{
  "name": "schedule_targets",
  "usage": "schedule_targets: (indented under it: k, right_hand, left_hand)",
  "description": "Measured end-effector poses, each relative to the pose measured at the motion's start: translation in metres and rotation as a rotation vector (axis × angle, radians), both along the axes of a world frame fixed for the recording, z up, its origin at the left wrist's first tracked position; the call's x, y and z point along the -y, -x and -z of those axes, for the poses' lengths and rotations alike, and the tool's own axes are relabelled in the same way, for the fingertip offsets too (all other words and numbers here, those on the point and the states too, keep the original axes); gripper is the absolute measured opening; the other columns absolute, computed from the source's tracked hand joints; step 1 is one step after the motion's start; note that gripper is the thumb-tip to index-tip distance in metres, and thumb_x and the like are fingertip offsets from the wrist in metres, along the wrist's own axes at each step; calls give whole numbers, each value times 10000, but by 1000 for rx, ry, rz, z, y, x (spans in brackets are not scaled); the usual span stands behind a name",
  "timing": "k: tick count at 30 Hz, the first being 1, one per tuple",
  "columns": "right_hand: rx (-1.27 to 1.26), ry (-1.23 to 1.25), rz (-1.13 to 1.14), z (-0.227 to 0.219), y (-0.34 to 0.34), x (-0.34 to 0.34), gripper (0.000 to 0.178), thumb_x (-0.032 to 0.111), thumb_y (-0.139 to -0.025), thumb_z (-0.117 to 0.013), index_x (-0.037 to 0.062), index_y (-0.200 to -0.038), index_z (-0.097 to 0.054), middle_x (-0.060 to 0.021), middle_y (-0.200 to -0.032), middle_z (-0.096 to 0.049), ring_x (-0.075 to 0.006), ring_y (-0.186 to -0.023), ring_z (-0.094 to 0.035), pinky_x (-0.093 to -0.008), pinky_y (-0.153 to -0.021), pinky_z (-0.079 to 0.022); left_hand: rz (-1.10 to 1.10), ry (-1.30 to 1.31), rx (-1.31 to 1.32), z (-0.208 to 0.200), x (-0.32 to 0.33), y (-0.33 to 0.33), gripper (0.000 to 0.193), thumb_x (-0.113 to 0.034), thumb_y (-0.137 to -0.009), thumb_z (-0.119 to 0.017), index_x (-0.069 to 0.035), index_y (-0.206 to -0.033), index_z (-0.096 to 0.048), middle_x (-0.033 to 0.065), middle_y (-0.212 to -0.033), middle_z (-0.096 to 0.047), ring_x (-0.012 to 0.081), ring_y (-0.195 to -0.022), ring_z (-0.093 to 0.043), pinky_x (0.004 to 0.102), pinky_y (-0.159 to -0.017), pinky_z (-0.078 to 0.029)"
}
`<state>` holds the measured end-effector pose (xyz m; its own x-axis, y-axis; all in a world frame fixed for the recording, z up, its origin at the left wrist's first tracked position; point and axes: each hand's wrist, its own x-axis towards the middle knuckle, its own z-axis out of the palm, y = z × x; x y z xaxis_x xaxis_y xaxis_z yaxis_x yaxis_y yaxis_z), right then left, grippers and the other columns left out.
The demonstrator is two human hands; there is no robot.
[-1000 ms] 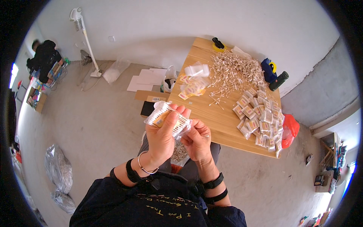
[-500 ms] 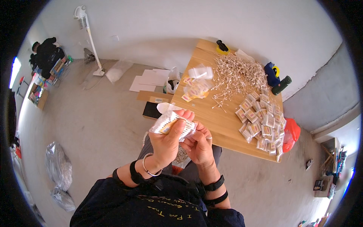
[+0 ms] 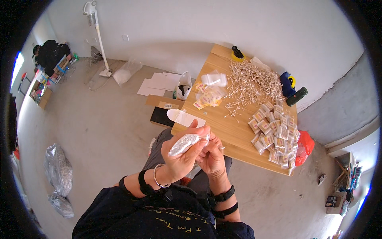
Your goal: The person is counting and packaging cotton swabs into small plastic bags.
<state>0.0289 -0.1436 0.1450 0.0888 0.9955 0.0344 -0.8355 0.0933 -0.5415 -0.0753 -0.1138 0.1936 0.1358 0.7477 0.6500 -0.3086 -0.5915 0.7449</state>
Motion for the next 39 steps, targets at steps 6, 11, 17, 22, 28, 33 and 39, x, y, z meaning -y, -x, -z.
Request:
schedule_targets:
  k: [6,11,17,22,28,33,39]
  right_hand:
    - [33,-49,-21,-2,-1,-2,199,97,-859,-593,37,-1047,-565,47,-692,-496,-13,-486,-334,-150,-413,-283]
    - [47,-61,-8,2,-5,-3,198,87,-847,-625,51,-1035,-575,24,-751,-558,-9,-497,-374,-140,-436,-319]
    - [59,-24,64,-1,-1,-4,130,72,-849,-621,65,-975,-589,6,-768,-582,-22,-504,-406,-154,-438,-337]
    - [31,-12,28,3,-5,-4,80,66,-850,-618,67,-926,-594,-8,-764,-597,-30,-508,-432,-164,-431,-345]
    - [29,20,59,1,-4,-4,59,88,-859,-615,68,-911,-595,12,-703,-557,-26,-483,-389,-165,-413,-315]
    - [53,-19,29,-2,-4,-4,70,89,-862,-593,56,-924,-588,1,-730,-574,-30,-487,-417,-159,-412,-336]
    - [112,63,136,-12,3,-5,122,54,-847,-531,47,-963,-569,19,-698,-552,-23,-455,-401,-148,-410,-338]
  left_hand:
    - [1,-18,2,1,-1,1,221,45,-824,-616,60,-1044,-597,154,-983,-671,173,-940,-644,408,-1007,-401]
    - [-14,-21,-6,0,-1,0,225,43,-823,-620,60,-1046,-597,153,-982,-671,174,-942,-644,404,-1010,-398]
    - [-16,-5,-9,1,-1,0,215,43,-821,-623,59,-1035,-600,153,-981,-671,175,-943,-644,397,-1013,-396]
    - [-17,15,-30,1,-1,1,219,42,-819,-628,61,-1035,-600,152,-982,-671,172,-958,-636,390,-1015,-395]
    - [0,67,-6,1,0,0,216,41,-824,-623,63,-1038,-601,143,-983,-673,165,-979,-621,368,-1014,-398]
    - [-3,66,5,1,1,-1,206,42,-825,-621,62,-1030,-609,136,-975,-675,156,-969,-623,361,-1008,-404]
    - [-8,63,8,1,1,-1,200,53,-817,-624,59,-1017,-620,123,-966,-679,142,-937,-633,363,-1002,-411]
